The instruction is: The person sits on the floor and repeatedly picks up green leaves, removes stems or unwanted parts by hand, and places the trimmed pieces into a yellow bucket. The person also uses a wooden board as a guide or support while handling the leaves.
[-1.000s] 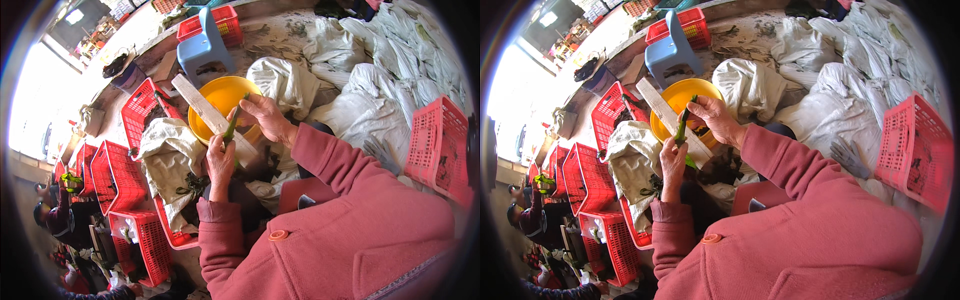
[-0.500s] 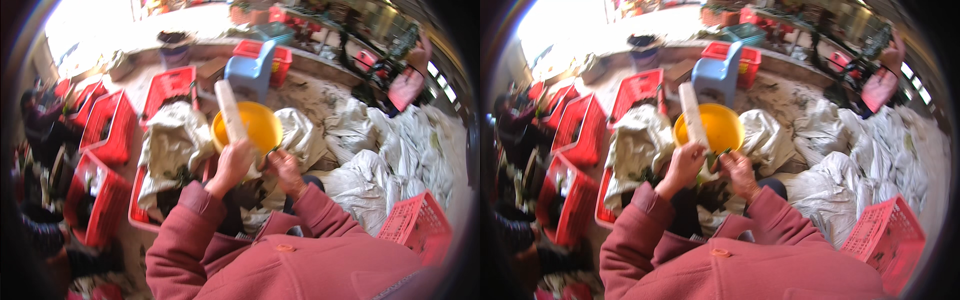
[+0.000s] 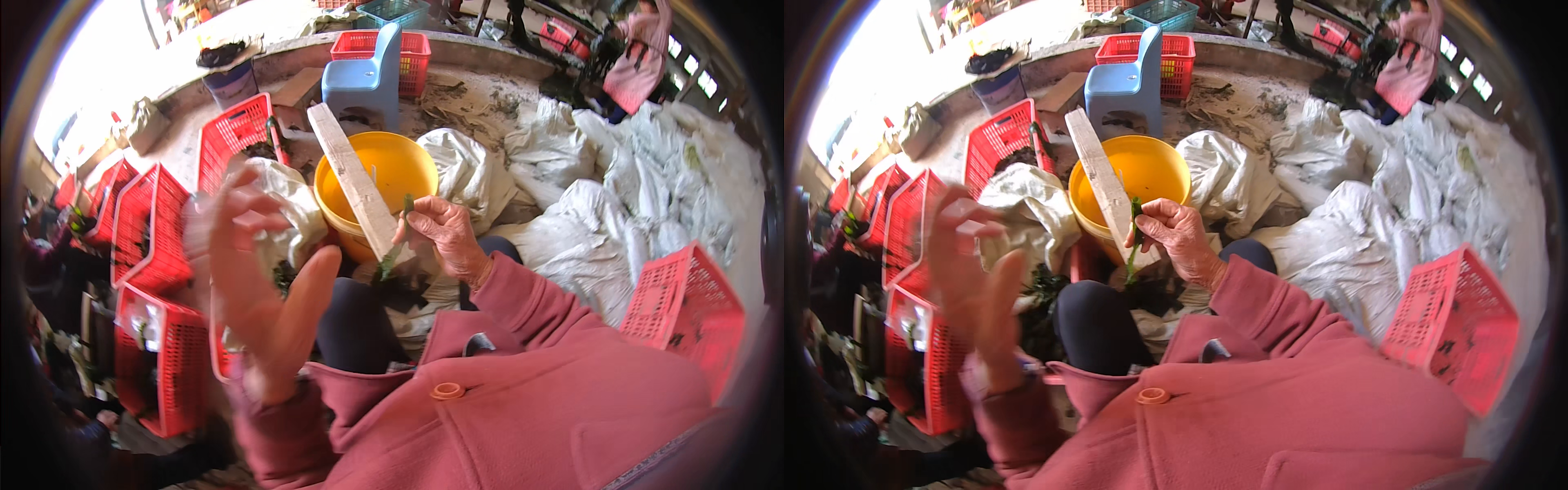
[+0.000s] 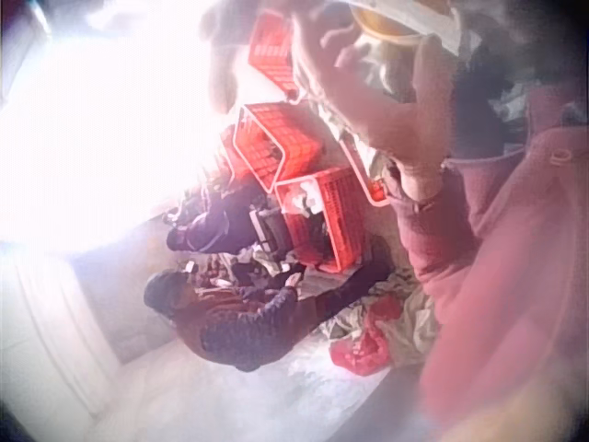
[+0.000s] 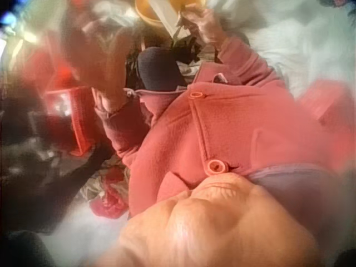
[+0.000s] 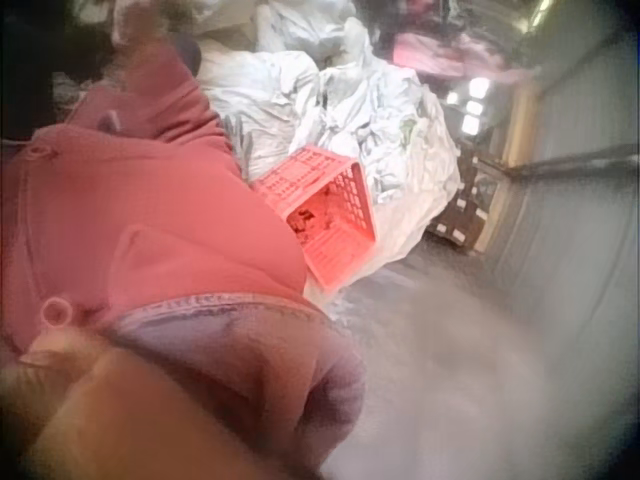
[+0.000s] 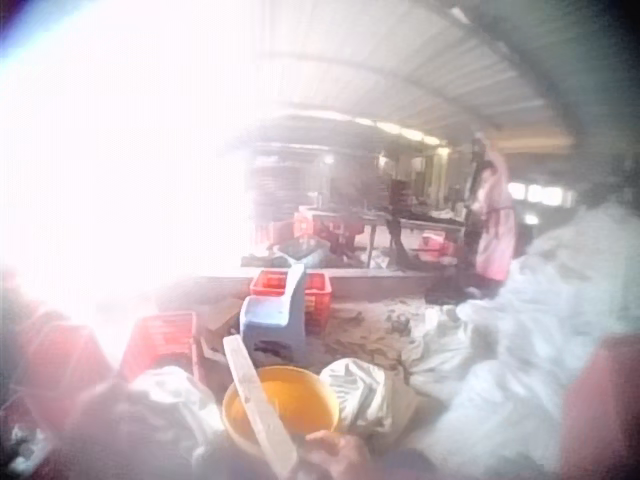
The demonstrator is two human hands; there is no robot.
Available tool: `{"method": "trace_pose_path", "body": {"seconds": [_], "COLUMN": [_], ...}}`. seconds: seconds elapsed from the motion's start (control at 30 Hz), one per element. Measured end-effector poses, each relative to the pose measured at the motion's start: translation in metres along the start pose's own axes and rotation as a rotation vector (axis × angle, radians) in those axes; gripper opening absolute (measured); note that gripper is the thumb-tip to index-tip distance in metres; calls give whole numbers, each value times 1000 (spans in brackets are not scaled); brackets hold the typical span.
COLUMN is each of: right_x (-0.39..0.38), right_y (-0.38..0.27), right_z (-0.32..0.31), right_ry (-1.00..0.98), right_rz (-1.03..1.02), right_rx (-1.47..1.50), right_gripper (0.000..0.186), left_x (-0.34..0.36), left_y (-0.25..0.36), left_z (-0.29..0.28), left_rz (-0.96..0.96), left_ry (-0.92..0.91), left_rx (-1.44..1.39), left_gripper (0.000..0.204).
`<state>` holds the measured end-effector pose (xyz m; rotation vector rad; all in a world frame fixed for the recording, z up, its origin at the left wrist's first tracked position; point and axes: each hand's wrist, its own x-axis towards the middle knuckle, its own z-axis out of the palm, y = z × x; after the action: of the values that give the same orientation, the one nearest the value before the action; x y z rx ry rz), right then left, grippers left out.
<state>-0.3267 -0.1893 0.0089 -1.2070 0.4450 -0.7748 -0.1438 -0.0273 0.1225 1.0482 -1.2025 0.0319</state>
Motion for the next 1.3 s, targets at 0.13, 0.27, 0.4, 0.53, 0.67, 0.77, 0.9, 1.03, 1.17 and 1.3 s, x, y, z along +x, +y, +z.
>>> {"method": "trace_pose_path", "body": {"seconds": [0.13, 0.27, 0.4, 0.53, 0.67, 0.77, 0.9, 1.03, 1.17, 1.3], "right_x": [0, 2, -3, -5, -4, -6, -4, -4, 2, 5], "right_y": [4, 4, 6, 6, -1, 1, 6, 2, -2, -2], "right_z": [-1, -4, -11, -9, -5, -7, -16, -18, -16, -14], "right_ry": [58, 49, 39, 69, 60, 107, 72, 131, 163, 24], "right_rz": [7, -3, 14, 30, 28, 87, 71, 108, 139, 5], "right_rx": [18, -18, 56, 59, 55, 66, 104, 77, 129, 127], "right_gripper": [13, 12, 13, 13, 14, 16, 16, 15, 15, 17], "left_x": [53, 68, 67, 72, 76, 79, 81, 50, -22, -108], "left_y": [52, 67, 68, 65, 63, 58, 51, 32, -11, -31], "left_z": [-20, -8, -6, -10, -7, -3, -7, -14, 8, 40], "left_rz": [416, 612, 671, 677, 696, 695, 645, 246, -393, -625], "left_ry": [-247, -503, -598, -633, -686, -714, -583, -126, -204, -587], "left_rx": [9, 112, 140, 165, 202, 195, 169, 175, 67, -138], "left_gripper": [73, 66, 59, 52, 45, 41, 35, 30, 21, 8]}}
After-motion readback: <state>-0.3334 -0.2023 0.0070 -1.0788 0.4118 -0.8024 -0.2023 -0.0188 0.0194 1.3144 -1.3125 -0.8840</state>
